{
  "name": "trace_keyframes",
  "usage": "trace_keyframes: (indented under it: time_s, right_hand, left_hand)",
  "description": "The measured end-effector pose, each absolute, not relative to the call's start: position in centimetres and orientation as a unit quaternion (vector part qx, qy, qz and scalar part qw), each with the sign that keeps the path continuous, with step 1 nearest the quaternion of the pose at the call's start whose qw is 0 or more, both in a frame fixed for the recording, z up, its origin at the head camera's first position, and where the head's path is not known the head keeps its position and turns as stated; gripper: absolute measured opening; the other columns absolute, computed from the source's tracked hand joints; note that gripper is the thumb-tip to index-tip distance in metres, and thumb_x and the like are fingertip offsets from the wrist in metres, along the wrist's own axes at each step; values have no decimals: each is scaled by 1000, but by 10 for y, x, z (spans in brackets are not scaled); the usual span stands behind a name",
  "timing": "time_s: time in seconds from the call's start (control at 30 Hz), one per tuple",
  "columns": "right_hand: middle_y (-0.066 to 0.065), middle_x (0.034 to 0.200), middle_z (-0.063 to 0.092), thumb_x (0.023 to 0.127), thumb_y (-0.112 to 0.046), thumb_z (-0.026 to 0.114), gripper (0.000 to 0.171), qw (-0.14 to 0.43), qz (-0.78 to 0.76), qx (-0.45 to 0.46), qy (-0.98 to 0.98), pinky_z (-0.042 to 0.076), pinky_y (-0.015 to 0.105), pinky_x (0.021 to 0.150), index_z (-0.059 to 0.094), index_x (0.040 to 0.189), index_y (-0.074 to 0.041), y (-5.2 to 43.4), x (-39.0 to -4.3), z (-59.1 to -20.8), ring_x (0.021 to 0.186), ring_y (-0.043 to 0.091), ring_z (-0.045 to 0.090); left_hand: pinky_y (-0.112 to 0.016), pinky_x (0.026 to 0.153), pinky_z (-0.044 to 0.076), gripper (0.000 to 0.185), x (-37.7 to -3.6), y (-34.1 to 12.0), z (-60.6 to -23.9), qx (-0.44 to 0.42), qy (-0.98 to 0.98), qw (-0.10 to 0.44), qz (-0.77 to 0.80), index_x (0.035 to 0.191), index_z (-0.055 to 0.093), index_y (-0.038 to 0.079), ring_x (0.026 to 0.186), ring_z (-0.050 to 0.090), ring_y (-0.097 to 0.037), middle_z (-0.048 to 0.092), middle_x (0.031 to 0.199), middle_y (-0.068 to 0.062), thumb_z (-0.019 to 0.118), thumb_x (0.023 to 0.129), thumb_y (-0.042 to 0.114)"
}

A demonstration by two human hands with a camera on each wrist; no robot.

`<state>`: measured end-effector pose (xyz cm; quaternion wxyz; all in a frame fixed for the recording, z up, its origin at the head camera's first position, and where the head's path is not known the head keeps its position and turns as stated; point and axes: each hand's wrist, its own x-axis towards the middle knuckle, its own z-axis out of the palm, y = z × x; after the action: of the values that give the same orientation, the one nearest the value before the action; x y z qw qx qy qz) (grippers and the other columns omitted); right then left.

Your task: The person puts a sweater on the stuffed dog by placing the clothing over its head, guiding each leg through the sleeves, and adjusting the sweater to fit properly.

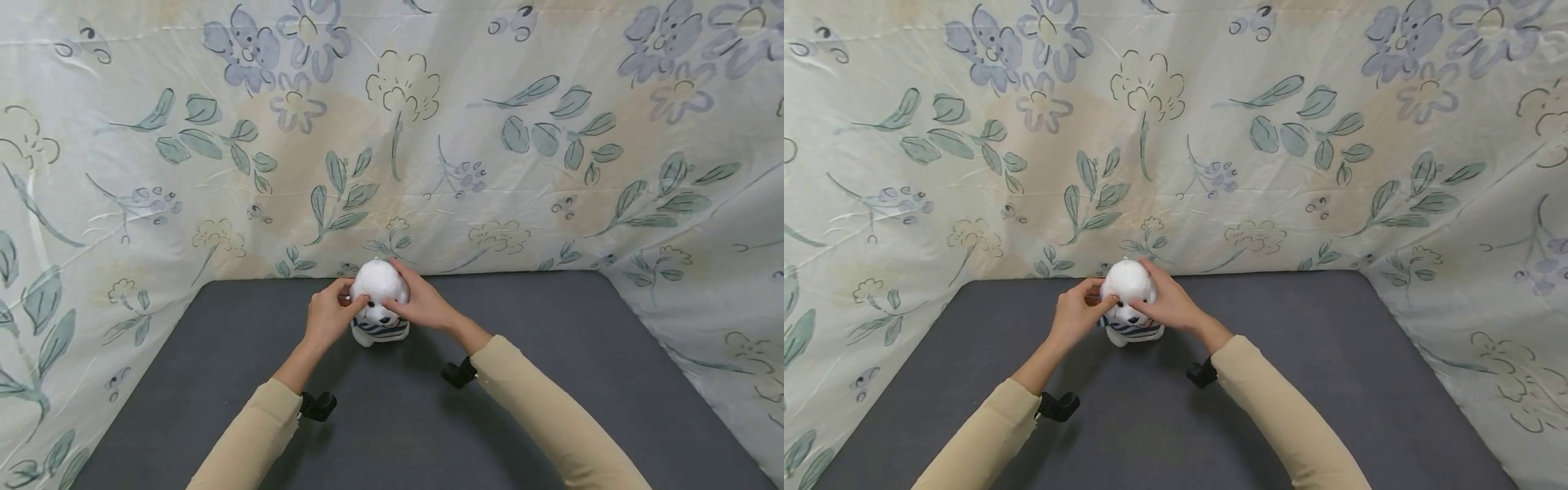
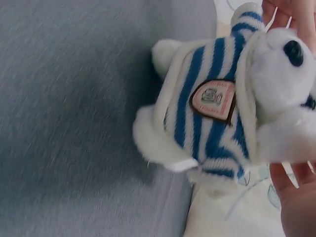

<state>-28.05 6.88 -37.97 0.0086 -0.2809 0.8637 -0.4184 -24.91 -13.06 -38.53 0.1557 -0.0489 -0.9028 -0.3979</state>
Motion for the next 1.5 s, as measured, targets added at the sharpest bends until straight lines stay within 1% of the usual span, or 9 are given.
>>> trace_keyframes:
  time_s: [0.17,0.3,0.4,0.57,0.73,0.8,0.87,1.1,1.5]
  right_hand:
    - [8,145,34,86,-29,64,73,7,-438,-250,863,45,46,90,25,146,-13,60,-283,-379,125,27,43]
    - [8,134,45,85,-23,66,61,-9,-446,-245,861,47,43,86,37,138,-11,58,-284,-379,115,25,50]
    - [10,127,50,84,-19,67,54,-27,-429,-252,867,48,41,84,42,131,-8,58,-285,-378,110,25,53]
    - [11,126,51,85,-19,66,53,-35,-409,-258,874,48,39,84,43,131,-6,57,-285,-377,110,24,54]
    - [11,127,50,86,-19,65,55,-35,-411,-257,874,48,40,85,41,132,-6,58,-283,-377,111,25,53]
    - [12,127,49,86,-19,65,55,-36,-411,-258,874,47,40,85,40,133,-5,58,-282,-377,111,25,53]
    - [12,128,49,86,-20,65,56,-37,-410,-257,874,47,41,86,39,134,-5,58,-281,-377,111,25,53]
    - [13,130,47,86,-19,64,57,-40,-413,-264,871,46,40,88,37,135,-4,58,-282,-381,114,26,51]
    - [12,131,47,86,-21,65,60,-36,-417,-256,871,46,40,88,36,136,-6,58,-281,-383,115,25,51]
  left_hand:
    - [-34,61,53,39,-249,-131,-386,-49,-902,157,-400,112,63,12,77,67,-21,69,95,-11,70,81,34]
    - [-33,60,52,39,-248,-131,-385,-54,-907,146,-392,113,62,13,78,65,-19,67,96,-9,69,81,34]
    - [-32,61,51,40,-246,-133,-382,-56,-913,129,-384,115,61,14,81,64,-19,66,99,-7,68,82,35]
    - [-36,68,52,45,-242,-138,-380,-76,-916,112,-377,120,58,15,90,63,-22,63,109,-7,68,82,36]
    - [-42,81,48,62,-239,-141,-387,-114,-924,113,-347,129,50,11,106,54,-25,52,123,-9,75,76,33]
    - [-44,83,46,67,-239,-141,-392,-120,-928,114,-334,130,48,10,109,51,-25,49,125,-9,77,74,31]
    - [-44,84,46,65,-239,-141,-396,-120,-930,121,-326,128,49,9,109,51,-25,49,123,-10,77,74,29]
    - [-43,82,46,46,-245,-141,-401,-95,-929,155,-322,112,58,8,102,54,-25,53,114,-8,79,73,19]
    - [-43,78,47,31,-259,-146,-415,-45,-936,160,-309,106,66,11,94,61,-24,64,105,-6,74,76,15]
